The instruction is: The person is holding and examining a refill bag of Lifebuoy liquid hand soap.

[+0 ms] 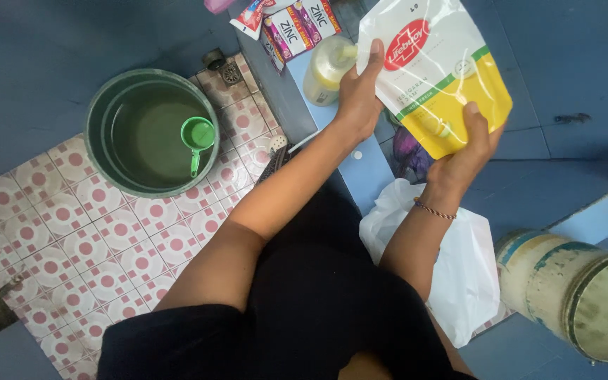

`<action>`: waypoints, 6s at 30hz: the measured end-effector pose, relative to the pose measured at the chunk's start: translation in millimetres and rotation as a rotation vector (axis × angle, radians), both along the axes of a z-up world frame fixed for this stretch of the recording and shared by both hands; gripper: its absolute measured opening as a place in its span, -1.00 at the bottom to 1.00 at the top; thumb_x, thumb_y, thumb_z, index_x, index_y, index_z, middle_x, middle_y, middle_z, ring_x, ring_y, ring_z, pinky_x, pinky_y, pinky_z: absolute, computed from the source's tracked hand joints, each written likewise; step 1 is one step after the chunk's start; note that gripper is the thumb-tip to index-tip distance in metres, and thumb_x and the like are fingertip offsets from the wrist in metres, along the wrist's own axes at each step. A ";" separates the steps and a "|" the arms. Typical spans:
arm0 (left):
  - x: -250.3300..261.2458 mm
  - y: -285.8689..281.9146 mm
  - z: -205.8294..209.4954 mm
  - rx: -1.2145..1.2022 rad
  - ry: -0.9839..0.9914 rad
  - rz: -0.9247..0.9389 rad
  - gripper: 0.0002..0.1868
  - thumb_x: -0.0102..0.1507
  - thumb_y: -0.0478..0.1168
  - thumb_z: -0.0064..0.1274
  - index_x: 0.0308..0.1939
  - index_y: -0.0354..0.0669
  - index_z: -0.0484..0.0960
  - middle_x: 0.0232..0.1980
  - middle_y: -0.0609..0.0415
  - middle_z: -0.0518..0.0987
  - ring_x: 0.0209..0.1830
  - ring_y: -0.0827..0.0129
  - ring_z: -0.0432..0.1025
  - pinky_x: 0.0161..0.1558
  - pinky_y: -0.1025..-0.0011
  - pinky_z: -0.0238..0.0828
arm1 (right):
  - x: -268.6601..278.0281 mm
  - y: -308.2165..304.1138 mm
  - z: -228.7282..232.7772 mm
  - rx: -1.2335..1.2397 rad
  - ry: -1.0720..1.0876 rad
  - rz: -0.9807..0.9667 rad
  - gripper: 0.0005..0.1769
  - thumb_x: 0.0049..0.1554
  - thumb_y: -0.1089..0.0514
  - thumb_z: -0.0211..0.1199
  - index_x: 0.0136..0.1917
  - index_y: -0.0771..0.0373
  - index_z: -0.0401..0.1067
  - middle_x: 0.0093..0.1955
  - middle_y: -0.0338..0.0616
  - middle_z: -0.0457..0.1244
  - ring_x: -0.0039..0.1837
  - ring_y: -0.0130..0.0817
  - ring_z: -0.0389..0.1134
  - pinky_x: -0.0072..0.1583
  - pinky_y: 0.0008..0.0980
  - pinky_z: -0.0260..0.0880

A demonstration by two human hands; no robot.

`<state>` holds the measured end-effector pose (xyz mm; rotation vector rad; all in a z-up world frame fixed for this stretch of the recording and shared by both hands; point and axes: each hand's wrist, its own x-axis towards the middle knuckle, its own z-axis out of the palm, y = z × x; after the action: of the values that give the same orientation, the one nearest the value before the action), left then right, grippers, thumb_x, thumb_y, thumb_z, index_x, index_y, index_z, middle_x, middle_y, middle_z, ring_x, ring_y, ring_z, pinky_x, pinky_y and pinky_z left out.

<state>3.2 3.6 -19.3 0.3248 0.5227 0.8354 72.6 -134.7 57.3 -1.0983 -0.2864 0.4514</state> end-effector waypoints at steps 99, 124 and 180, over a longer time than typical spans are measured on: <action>-207.7 73.9 173.5 0.603 0.185 -0.198 -0.51 0.40 -0.01 0.15 0.14 -0.45 0.62 -0.02 -0.04 0.70 -0.11 0.38 0.60 -0.02 0.40 0.57 | -151.2 58.3 69.3 0.069 -0.026 0.383 -0.55 0.44 0.04 0.07 0.39 0.46 0.34 0.33 -0.01 0.33 0.34 -0.28 0.34 0.41 -0.28 0.30; -310.3 31.5 110.6 0.800 0.547 0.090 -0.49 0.50 0.08 -0.15 0.07 -0.36 0.63 -0.20 0.19 0.62 -0.21 0.60 0.42 -0.14 0.56 0.38 | -133.6 173.3 93.2 0.461 0.089 0.784 -0.44 0.53 -0.05 0.03 0.56 0.44 0.21 0.47 0.07 0.24 0.47 -0.14 0.29 0.56 -0.07 0.22; -31.7 -12.4 116.0 0.247 -0.343 0.238 -0.50 0.48 -0.17 0.03 0.44 -0.36 0.34 0.38 -0.08 0.46 0.37 0.28 0.37 0.41 0.28 0.29 | 12.3 39.7 31.8 0.290 0.168 0.606 -0.34 0.34 -0.08 0.17 0.58 0.27 0.18 0.55 -0.08 0.20 0.58 -0.14 0.24 0.62 -0.04 0.23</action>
<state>-28.5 -8.8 96.7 0.3404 0.1376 1.1641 84.9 -95.0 89.0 -0.6700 -0.5211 1.0024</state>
